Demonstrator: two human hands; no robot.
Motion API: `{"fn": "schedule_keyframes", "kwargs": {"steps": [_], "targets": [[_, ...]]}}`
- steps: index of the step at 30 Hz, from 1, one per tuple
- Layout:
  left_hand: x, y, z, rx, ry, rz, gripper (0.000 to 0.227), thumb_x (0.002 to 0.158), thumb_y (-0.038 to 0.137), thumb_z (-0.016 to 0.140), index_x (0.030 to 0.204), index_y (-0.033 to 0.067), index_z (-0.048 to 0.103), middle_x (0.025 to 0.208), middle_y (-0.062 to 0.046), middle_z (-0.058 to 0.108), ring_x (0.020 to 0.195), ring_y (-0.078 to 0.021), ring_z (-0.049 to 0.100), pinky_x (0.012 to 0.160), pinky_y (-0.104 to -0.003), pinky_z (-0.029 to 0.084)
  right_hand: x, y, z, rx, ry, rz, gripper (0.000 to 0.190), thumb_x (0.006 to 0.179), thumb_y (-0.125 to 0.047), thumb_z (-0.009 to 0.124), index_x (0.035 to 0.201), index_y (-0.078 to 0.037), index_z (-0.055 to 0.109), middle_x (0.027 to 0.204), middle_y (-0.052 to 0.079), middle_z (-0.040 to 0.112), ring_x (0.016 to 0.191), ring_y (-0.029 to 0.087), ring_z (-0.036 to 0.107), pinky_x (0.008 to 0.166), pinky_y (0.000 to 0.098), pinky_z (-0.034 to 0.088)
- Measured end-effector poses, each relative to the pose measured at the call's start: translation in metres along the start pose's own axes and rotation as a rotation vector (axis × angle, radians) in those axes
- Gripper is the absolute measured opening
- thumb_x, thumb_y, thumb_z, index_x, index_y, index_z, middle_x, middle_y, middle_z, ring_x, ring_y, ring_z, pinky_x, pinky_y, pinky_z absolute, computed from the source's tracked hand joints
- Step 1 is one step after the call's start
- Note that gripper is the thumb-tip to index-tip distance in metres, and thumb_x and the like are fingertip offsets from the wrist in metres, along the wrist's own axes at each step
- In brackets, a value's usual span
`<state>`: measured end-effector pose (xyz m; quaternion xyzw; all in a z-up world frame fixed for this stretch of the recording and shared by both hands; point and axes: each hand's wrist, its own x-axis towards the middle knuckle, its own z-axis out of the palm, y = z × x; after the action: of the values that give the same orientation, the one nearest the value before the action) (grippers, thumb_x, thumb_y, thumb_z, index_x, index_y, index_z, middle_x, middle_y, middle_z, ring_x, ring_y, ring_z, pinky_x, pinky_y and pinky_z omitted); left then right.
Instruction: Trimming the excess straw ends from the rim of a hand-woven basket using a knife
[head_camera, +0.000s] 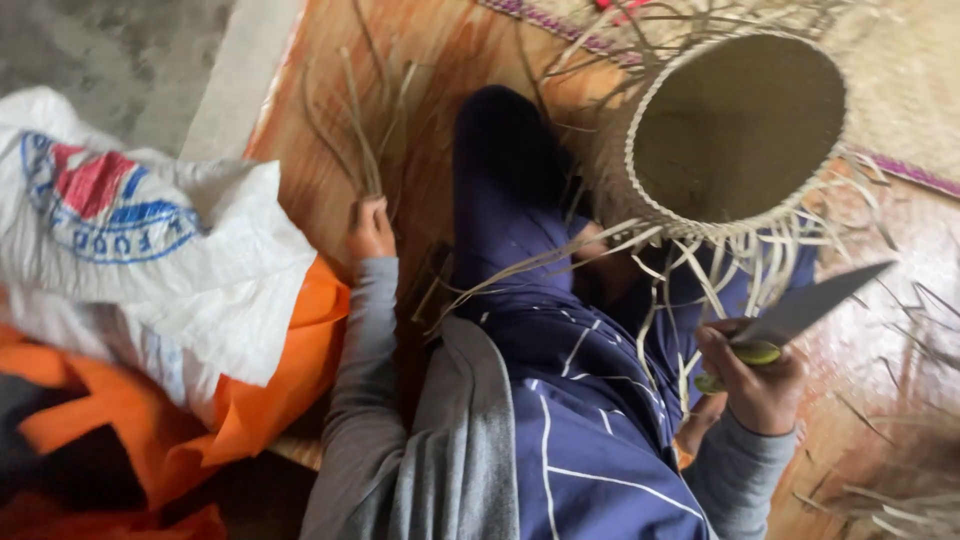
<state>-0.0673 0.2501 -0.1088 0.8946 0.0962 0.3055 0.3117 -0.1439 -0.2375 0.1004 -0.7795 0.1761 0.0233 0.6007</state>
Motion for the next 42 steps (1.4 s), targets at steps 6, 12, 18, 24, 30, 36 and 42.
{"fn": "schedule_keyframes", "kwargs": {"steps": [6, 12, 18, 24, 30, 36, 42], "targets": [[-0.050, -0.043, 0.049, 0.394, -0.147, -0.408, 0.057, 0.078, -0.005, 0.074, 0.118, 0.0304, 0.053, 0.151, -0.006, 0.038, 0.116, -0.0378, 0.064, 0.103, -0.051, 0.056, 0.012, 0.037, -0.021, -0.442, 0.045, -0.054, 0.053, 0.072, -0.027, 0.097, 0.101, 0.001, 0.062, 0.070, 0.019, 0.062, 0.065, 0.028, 0.061, 0.062, 0.0413, 0.046], [-0.013, 0.052, 0.058, 0.072, -0.073, -0.155, 0.048, 0.080, -0.007, 0.066, 0.114, 0.0257, 0.061, 0.136, -0.008, 0.045, 0.116, -0.0378, 0.057, 0.095, -0.054, 0.054, -0.006, 0.027, -0.046, -0.158, -0.153, -0.230, 0.052, 0.090, -0.004, 0.070, 0.134, -0.003, 0.042, 0.084, 0.020, 0.067, 0.059, 0.024, 0.071, 0.044, 0.0370, 0.056], [0.029, 0.143, 0.059, -0.163, -0.059, 0.044, 0.032, 0.085, 0.004, 0.072, 0.111, 0.0226, 0.070, 0.117, 0.002, 0.050, 0.111, -0.0222, 0.050, 0.098, -0.042, 0.047, -0.010, 0.000, -0.042, 0.760, -0.288, -0.306, 0.052, 0.097, 0.002, 0.050, 0.146, -0.002, 0.035, 0.110, 0.033, 0.063, 0.078, 0.039, 0.076, 0.053, 0.0460, 0.068], [0.040, 0.190, 0.046, -0.248, -0.104, 0.192, 0.020, 0.087, 0.004, 0.071, 0.099, 0.0210, 0.072, 0.101, 0.006, 0.063, 0.096, -0.0170, 0.058, 0.093, -0.034, 0.047, 0.005, 0.027, -0.043, 0.863, -0.349, -0.260, 0.056, 0.095, 0.004, 0.052, 0.147, 0.006, 0.032, 0.113, 0.035, 0.060, 0.078, 0.043, 0.076, 0.055, 0.0484, 0.068], [0.040, 0.198, 0.042, -0.261, -0.157, 0.240, 0.016, 0.088, 0.005, 0.073, 0.096, 0.0188, 0.073, 0.095, 0.003, 0.070, 0.091, -0.0195, 0.067, 0.089, -0.035, 0.051, 0.019, 0.037, -0.038, 0.514, -0.266, -0.159, 0.049, 0.100, -0.002, 0.050, 0.148, 0.000, 0.040, 0.122, 0.026, 0.066, 0.097, 0.028, 0.071, 0.075, 0.0430, 0.061], [0.037, 0.222, 0.048, -0.427, -0.332, 0.158, 0.008, 0.094, 0.016, 0.074, 0.101, 0.0197, 0.075, 0.094, 0.002, 0.072, 0.087, -0.0173, 0.070, 0.083, -0.032, 0.056, 0.012, 0.023, -0.036, 0.398, -0.209, -0.376, 0.052, 0.096, 0.006, 0.050, 0.146, 0.011, 0.038, 0.106, 0.032, 0.064, 0.081, 0.036, 0.073, 0.066, 0.0506, 0.061], [0.025, 0.256, 0.076, -0.616, -0.606, 0.126, 0.011, 0.100, 0.022, 0.069, 0.100, 0.0159, 0.077, 0.091, -0.002, 0.075, 0.083, -0.0237, 0.073, 0.072, -0.034, 0.058, 0.009, 0.011, -0.020, 0.066, -0.092, -0.379, 0.044, 0.093, 0.007, 0.064, 0.136, 0.011, 0.056, 0.078, 0.018, 0.067, 0.067, 0.021, 0.064, 0.063, 0.0354, 0.055]]}}
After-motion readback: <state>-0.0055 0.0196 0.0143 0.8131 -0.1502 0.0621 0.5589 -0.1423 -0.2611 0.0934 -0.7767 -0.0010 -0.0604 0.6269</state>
